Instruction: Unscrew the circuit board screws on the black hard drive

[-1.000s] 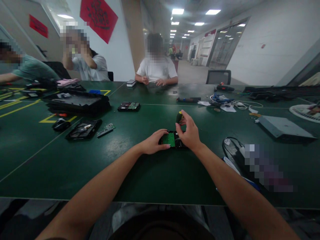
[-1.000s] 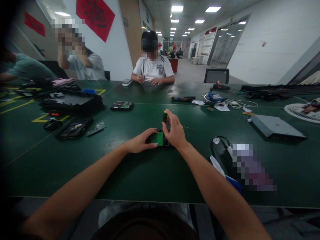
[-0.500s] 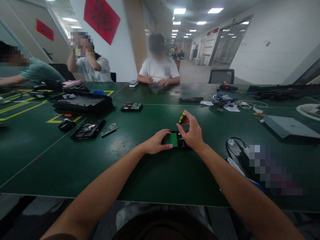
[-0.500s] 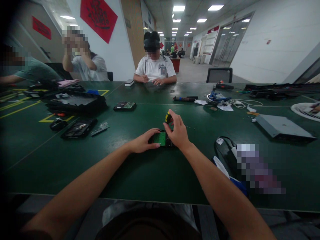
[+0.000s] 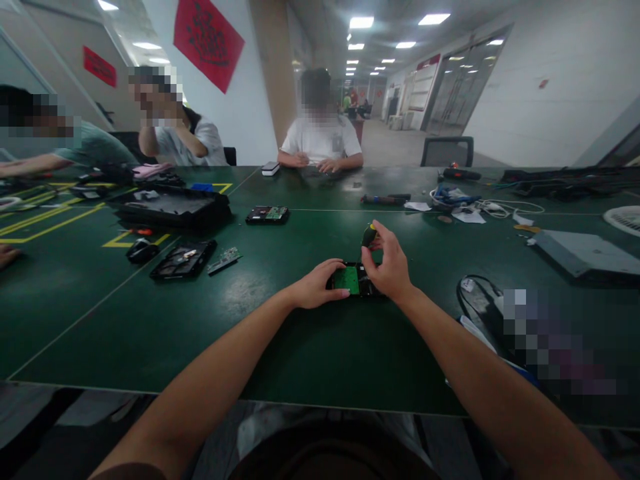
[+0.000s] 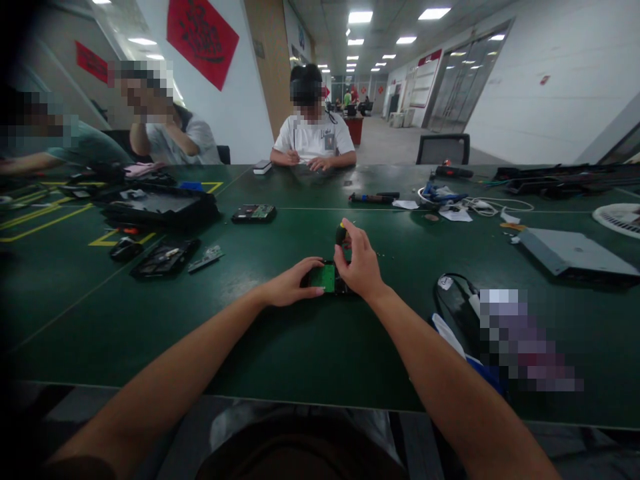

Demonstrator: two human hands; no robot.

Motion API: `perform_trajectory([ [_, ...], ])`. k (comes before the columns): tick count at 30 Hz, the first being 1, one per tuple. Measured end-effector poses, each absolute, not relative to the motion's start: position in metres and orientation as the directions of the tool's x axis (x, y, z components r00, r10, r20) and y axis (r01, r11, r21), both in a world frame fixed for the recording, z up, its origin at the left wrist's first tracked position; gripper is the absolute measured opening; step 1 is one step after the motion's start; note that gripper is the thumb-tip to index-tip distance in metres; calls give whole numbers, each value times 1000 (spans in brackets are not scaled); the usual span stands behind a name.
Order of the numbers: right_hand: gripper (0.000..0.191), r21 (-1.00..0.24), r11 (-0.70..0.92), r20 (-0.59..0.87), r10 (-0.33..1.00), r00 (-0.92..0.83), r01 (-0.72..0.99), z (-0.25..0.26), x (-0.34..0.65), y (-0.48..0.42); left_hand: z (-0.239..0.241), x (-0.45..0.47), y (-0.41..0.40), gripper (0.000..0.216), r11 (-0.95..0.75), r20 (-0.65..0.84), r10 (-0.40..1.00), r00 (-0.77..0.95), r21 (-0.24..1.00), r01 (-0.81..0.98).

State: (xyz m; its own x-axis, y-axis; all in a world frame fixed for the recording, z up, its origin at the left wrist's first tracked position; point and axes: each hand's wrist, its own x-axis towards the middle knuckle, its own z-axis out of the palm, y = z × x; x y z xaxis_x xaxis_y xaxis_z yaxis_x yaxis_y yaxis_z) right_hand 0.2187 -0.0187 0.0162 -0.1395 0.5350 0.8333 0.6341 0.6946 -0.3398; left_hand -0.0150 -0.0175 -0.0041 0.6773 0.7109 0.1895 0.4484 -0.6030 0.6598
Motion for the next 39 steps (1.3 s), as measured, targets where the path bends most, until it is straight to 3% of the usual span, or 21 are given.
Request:
perform_trajectory([
  [39,72,-331,699,830,535,-157,634,19,215,-20,0,-14,-19,74,-604,187,710,679,658,450],
])
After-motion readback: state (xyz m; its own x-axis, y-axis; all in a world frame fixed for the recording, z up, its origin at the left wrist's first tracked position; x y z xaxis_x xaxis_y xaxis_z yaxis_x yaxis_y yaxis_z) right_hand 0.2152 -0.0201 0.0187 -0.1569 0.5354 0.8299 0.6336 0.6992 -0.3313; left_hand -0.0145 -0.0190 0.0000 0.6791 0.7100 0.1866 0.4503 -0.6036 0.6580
